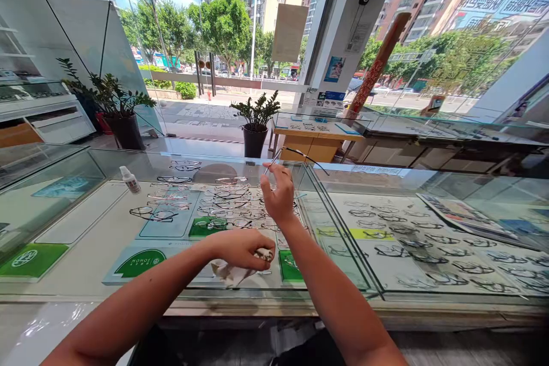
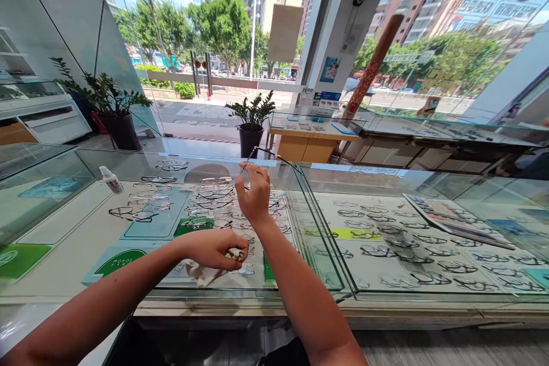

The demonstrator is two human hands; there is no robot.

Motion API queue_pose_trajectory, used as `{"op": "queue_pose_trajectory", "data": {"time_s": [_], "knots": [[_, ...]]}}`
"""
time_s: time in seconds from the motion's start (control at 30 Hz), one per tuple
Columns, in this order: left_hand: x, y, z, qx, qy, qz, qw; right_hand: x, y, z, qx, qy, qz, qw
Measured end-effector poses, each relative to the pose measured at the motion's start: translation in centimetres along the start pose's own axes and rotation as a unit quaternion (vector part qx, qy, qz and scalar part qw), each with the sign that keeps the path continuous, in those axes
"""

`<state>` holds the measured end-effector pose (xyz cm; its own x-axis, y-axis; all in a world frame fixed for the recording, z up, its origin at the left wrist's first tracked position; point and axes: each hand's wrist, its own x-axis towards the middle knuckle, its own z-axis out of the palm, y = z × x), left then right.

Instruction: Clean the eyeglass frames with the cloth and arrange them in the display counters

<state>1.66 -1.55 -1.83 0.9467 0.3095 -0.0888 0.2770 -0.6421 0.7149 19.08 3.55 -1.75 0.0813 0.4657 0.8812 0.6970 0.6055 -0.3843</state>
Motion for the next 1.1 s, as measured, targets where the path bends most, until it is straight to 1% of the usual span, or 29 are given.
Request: {"op": "queue_pose_trajectory", "data": {"time_s": [0.07,0.13,0.2,0.27,0.33,0.43,0.53,0.6,0.63,0.7,0.77,0.87,0.93,1.0,1.03,1.07,1.1], "knots": [[0.6,-0.5,0.9,0.019,0.001,0.003,1.0,-0.1,0.0,0.0,-0.006,-0.005,-0.003,1.0],[0.8,-1.0,1.4,0.025,0.014,0.01,1.0,-0.1,-0.1,0.0,0.0,-0.003,-0.005,1.0],[0.8,-1.2,1.4,0.016,0.028,0.022,0.999,-0.1,-0.1,-0.1,0.011,-0.001,-0.009,1.0],[0.7,-1.1,1.1,-0.003,0.066,0.041,0.997,0.0,-0.3,-0.1,0.012,-0.001,-0.011,1.0],[0.5,-0.8,0.7,-0.03,0.13,0.06,0.989,0.0,-0.3,-0.2,0.009,-0.002,-0.007,1.0],[0.2,-0.6,-0.5,-0.057,0.244,0.069,0.966,0.1,-0.4,-0.2,0.015,-0.002,0.0,1.0],[-0.2,-1.2,-2.4,-0.059,0.349,0.061,0.933,0.2,-0.2,-0.2,0.02,0.008,0.001,1.0],[-0.7,-2.1,-4.0,-0.049,0.423,0.048,0.904,0.2,-0.1,-0.2,0.023,0.018,-0.002,1.0],[-1.2,-2.7,-4.9,-0.038,0.465,0.038,0.884,0.2,-0.1,-0.2,0.026,0.022,-0.004,0.999],[-2.5,-4.2,-6.8,-0.004,0.553,0.01,0.833,0.2,0.1,-0.2,0.029,0.024,-0.005,0.999],[-4.5,-5.9,-8.8,0.042,0.639,-0.028,0.767,0.1,0.2,-0.1,0.028,0.021,-0.002,0.999],[-8.1,-8.5,-11.2,0.099,0.742,-0.117,0.652,-0.1,0.5,0.0,0.022,0.018,-0.002,1.0],[-10.5,-9.9,-12.2,0.131,0.797,-0.197,0.556,-0.2,0.7,0.2,0.02,0.019,-0.005,1.0],[-12.5,-10.9,-12.7,0.145,0.835,-0.271,0.456,-0.3,0.8,0.3,0.025,0.021,-0.006,0.999],[-13.3,-11.4,-12.9,0.14,0.848,-0.302,0.413,-0.3,0.9,0.4,0.029,0.022,-0.006,0.999],[-13.9,-11.7,-13.0,0.124,0.856,-0.331,0.378,-0.3,0.9,0.4,0.033,0.022,-0.007,0.999],[-14.4,-12.1,-13.1,0.1,0.859,-0.357,0.353,-0.3,1.0,0.4,0.036,0.02,-0.007,0.999]]}}
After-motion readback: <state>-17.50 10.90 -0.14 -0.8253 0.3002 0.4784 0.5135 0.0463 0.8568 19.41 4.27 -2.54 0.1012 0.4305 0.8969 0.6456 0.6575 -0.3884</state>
